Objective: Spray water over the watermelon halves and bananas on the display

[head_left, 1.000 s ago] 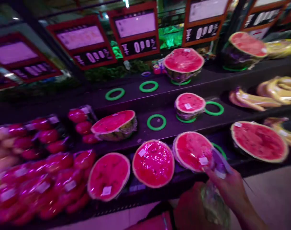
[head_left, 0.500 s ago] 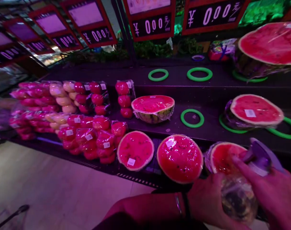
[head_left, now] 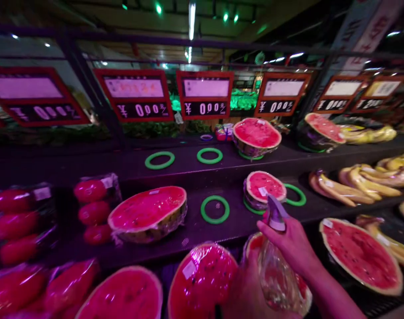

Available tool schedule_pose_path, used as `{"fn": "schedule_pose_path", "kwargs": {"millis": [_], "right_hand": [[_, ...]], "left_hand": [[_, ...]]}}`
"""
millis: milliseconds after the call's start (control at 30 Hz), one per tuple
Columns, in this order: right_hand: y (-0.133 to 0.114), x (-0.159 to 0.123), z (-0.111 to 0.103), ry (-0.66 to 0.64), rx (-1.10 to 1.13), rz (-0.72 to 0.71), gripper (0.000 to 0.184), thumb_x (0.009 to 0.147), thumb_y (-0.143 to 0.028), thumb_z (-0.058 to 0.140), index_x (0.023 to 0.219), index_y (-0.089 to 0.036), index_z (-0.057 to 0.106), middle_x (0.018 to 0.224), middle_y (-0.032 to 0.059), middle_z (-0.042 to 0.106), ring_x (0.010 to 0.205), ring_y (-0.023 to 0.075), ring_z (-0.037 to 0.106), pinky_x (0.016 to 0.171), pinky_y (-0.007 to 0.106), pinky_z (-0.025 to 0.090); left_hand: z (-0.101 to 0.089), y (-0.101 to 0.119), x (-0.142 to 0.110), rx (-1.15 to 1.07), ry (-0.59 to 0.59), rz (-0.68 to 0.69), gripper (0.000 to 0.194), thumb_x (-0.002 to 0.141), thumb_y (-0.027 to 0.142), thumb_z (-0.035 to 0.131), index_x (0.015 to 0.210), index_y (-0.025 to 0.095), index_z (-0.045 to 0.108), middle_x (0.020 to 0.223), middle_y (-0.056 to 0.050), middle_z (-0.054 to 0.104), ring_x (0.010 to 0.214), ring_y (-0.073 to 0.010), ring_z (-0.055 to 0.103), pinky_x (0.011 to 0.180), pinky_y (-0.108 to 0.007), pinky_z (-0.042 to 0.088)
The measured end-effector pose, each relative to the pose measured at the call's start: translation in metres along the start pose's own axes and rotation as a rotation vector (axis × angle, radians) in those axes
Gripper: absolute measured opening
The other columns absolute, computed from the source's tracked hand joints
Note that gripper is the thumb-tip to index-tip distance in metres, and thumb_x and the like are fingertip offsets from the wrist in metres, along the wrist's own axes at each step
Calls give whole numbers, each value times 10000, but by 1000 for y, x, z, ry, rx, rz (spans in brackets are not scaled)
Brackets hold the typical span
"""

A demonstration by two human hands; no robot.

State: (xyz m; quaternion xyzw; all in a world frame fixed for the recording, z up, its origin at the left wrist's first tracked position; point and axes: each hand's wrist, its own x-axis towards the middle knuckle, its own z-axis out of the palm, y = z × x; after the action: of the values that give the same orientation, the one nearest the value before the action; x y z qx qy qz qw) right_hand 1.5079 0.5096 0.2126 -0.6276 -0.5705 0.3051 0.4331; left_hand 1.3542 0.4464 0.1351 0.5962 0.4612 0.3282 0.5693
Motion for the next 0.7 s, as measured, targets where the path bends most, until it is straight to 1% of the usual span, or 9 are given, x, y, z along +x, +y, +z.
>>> {"fn": "schedule_pose_path", "kwargs": {"millis": [67, 133, 233, 333, 400, 500, 567, 633, 700], "right_hand": [[-16, 15, -7, 64, 46, -63, 351, 868, -566, 787, 927, -224, 735, 719, -20, 727, 671, 194, 663, 675, 328, 534], [-32, 30, -15, 127, 71, -136, 325, 862, -532, 785, 962, -227, 742, 745, -12, 741, 693, 202, 664, 696, 334, 537], [-51, 56, -29, 212, 101, -199, 382, 858, -538, 791, 1051, -209, 772, 865, 26, 805, 807, 235, 722, 800, 365, 568], [-58, 80, -41, 253, 113, -195, 458, 838, -582, 805, 1067, -187, 778, 906, 47, 824, 825, 249, 741, 808, 375, 562], [-55, 90, -46, 277, 96, -190, 450, 833, -577, 809, 1049, -184, 773, 873, 42, 812, 794, 240, 724, 769, 362, 548], [-45, 86, -49, 276, 78, -200, 314, 861, -500, 776, 942, -198, 746, 808, 16, 771, 753, 209, 677, 729, 333, 521], [-36, 74, -49, 267, 85, -206, 241, 868, -444, 754, 927, -211, 725, 805, -1, 749, 742, 192, 652, 728, 321, 510], [-28, 57, -50, 257, 95, -201, 224, 877, -413, 744, 991, -222, 720, 842, -8, 746, 760, 189, 645, 749, 319, 513], [-19, 39, -53, 230, 84, -191, 228, 888, -407, 734, 1032, -233, 707, 880, -6, 740, 793, 196, 643, 775, 324, 514]], "left_hand": [[-7, 18, 17, 34, -17, 41, 1197, 481, 342, 1054, 1558, 279, 535, 1501, -163, 731, 1408, -482, 679, 1237, -620, 579], [-14, 39, 30, 79, 3, 44, 1208, 517, 345, 1019, 1597, 280, 480, 1477, -160, 740, 1388, -479, 688, 1219, -633, 578], [-22, 70, 44, 103, 102, 45, 1298, 543, 283, 956, 1680, 244, 332, 1542, -193, 687, 1420, -473, 661, 1254, -663, 524], [-21, 87, 57, 61, 154, 112, 1151, 635, 293, 894, 1646, 234, 347, 1566, -182, 672, 1427, -410, 663, 1284, -609, 495], [-16, 87, 66, 45, 157, 142, 1059, 684, 334, 874, 1614, 233, 378, 1553, -166, 684, 1416, -388, 674, 1279, -586, 501], [-5, 71, 72, 66, 134, 157, 1033, 697, 355, 861, 1603, 219, 385, 1570, -181, 675, 1441, -420, 665, 1274, -600, 511], [4, 57, 72, 87, 97, 131, 1088, 678, 358, 895, 1620, 216, 370, 1590, -198, 668, 1478, -454, 641, 1280, -611, 517], [11, 45, 66, 103, 47, 90, 1157, 674, 379, 952, 1653, 225, 356, 1565, -203, 688, 1477, -469, 640, 1254, -618, 550], [20, 39, 56, 118, 13, 80, 1103, 742, 439, 962, 1664, 241, 390, 1555, -196, 687, 1460, -454, 645, 1224, -635, 573]]}}
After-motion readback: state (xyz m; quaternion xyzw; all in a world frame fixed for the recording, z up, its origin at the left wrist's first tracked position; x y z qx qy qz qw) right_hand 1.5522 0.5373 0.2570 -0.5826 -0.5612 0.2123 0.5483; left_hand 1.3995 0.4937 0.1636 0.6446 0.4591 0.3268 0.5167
